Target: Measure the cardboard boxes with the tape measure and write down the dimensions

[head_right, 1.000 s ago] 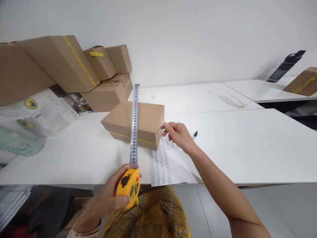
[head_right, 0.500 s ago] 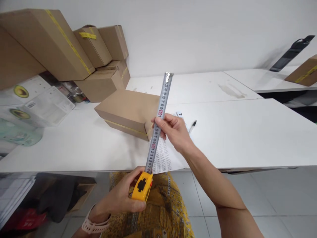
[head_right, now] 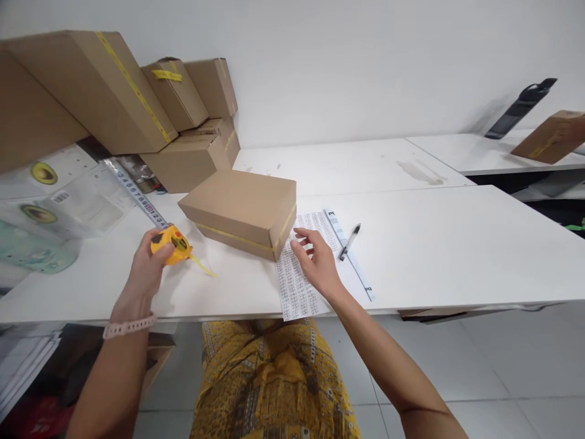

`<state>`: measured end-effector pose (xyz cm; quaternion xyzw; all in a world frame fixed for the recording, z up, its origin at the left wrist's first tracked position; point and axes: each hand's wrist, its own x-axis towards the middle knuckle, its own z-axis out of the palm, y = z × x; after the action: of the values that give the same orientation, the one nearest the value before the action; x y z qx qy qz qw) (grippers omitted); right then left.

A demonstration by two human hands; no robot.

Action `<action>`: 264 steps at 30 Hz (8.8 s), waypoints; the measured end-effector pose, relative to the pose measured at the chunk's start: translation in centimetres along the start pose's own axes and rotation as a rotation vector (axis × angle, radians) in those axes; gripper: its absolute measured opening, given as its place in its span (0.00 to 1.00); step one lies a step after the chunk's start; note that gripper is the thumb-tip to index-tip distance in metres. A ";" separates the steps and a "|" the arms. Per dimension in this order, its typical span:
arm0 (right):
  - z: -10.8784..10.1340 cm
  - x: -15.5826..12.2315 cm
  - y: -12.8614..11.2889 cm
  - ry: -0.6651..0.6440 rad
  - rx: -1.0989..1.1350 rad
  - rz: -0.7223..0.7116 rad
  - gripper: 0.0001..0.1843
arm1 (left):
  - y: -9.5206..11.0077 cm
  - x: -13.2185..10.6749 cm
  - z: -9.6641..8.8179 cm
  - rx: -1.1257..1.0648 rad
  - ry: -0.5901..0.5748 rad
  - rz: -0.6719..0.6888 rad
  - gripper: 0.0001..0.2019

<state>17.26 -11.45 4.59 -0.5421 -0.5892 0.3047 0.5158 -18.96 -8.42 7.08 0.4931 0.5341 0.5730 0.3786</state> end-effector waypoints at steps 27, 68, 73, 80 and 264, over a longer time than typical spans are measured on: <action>-2.0 16.7 -1.8 0.165 -0.567 -0.337 0.14 | 4.2 4.3 6.8 -0.009 -0.426 -0.029 0.25; -7.6 17.5 -3.7 0.041 -0.528 -0.439 0.14 | 5.9 -8.5 12.7 -0.311 -0.702 -0.160 0.31; -7.5 15.8 -4.5 0.060 -0.679 -0.493 0.12 | 5.4 -10.0 16.5 -0.333 -0.790 -0.308 0.27; -7.1 14.8 -5.1 0.039 -0.778 -0.573 0.15 | 7.5 -8.6 19.4 -0.397 -0.709 -0.282 0.21; -16.7 6.9 12.8 0.505 0.409 0.302 0.17 | -4.7 -8.3 22.3 0.980 -1.287 0.867 0.50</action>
<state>37.94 -5.35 -0.58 -0.5669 -0.2834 0.3455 0.6921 4.13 -10.40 -0.14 0.9796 0.1717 -0.0111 0.1034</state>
